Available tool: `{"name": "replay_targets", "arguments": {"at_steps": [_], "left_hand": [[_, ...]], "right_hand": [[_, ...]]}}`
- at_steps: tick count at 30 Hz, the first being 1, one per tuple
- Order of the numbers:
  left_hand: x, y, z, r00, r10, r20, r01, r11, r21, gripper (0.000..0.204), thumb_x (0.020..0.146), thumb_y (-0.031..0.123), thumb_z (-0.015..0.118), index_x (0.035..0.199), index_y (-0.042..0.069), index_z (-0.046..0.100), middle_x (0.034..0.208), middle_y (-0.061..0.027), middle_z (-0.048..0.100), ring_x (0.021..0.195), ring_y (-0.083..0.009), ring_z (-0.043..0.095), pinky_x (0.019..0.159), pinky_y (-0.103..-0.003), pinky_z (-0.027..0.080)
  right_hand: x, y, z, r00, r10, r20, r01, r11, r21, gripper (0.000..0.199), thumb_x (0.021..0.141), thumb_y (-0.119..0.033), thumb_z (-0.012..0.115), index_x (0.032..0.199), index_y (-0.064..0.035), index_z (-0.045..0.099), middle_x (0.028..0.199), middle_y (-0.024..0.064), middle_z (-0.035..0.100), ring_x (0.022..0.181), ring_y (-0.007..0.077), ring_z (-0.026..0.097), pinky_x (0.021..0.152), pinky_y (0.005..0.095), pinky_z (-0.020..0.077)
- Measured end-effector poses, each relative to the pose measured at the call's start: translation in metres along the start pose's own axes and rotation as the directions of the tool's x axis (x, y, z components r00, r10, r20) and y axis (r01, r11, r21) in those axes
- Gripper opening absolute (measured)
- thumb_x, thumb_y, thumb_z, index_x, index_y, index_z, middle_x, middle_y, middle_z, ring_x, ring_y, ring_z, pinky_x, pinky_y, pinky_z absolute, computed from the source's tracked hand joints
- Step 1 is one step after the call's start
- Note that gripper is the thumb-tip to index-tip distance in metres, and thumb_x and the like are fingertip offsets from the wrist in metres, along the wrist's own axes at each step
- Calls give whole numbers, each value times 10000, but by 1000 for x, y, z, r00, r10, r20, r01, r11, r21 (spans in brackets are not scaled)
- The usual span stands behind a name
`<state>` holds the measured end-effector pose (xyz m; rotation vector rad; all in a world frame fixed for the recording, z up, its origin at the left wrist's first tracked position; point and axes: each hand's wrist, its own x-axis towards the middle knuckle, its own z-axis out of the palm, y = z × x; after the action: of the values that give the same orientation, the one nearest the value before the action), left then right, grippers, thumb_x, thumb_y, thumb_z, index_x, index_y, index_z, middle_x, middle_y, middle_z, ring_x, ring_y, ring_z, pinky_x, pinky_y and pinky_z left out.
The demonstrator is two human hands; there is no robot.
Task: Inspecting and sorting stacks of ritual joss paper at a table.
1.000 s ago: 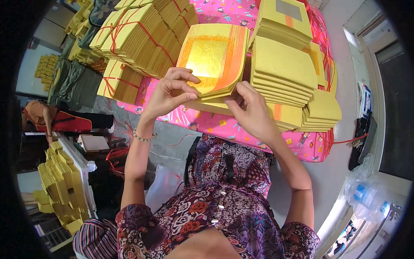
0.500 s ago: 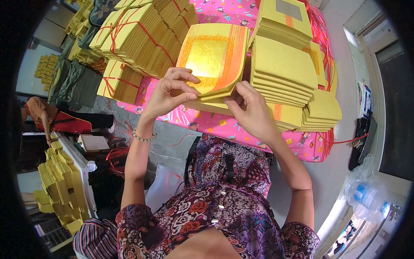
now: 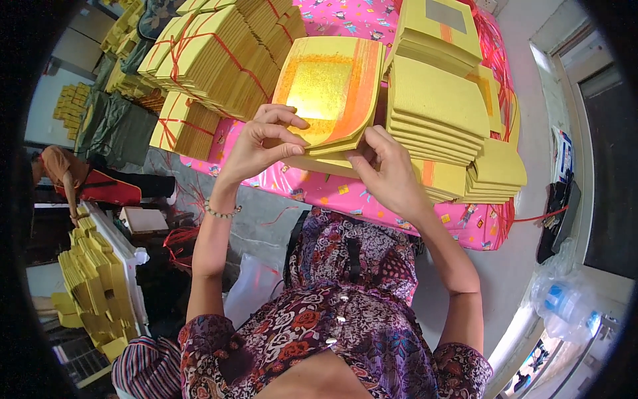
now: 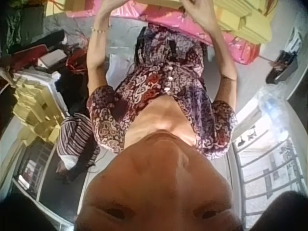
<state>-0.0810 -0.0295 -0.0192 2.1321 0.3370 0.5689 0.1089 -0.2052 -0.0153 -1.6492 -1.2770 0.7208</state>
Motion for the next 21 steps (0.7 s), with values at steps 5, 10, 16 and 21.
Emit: {"name": "replay_targets", "arguments": {"at_steps": [5, 10, 16, 21], "left_hand": [[0, -1, 0, 1000, 8, -2, -8, 1000, 13, 151, 718, 214, 795, 857, 158, 778, 1018, 31, 664, 1105, -200, 485, 968, -350, 402], [0, -2, 0, 1000, 10, -8, -10, 1000, 16, 153, 715, 223, 794, 853, 159, 778, 1020, 31, 667, 1111, -200, 484, 969, -352, 402], [0, -1, 0, 1000, 10, -1, -10, 1000, 20, 156, 716, 227, 792, 854, 155, 778, 1022, 31, 668, 1115, -202, 484, 971, -355, 400], [-1, -2, -1, 1000, -23, 16, 23, 1000, 0, 165, 705, 193, 802, 862, 152, 777, 1059, 25, 672, 1168, -209, 477, 1009, -372, 373]], "right_hand": [[1, 0, -1, 1000, -15, 1, 15, 999, -30, 224, 848, -98, 607, 1029, 24, 556, 812, 95, 468, 689, 204, 506, 631, 323, 423], [1, 0, 0, 1000, -16, 5, 16, 1000, -21, 224, 849, -95, 610, 1033, 23, 558, 810, 98, 467, 690, 207, 508, 634, 325, 424], [-1, -1, 0, 999, -32, -10, 32, 999, 8, 215, 854, -87, 607, 1031, 24, 558, 817, 98, 469, 693, 204, 509, 634, 322, 424], [0, 1, 0, 1000, -11, 6, 11, 1000, -16, 209, 849, -77, 609, 1022, 27, 553, 819, 97, 469, 694, 198, 510, 634, 318, 423]]}}
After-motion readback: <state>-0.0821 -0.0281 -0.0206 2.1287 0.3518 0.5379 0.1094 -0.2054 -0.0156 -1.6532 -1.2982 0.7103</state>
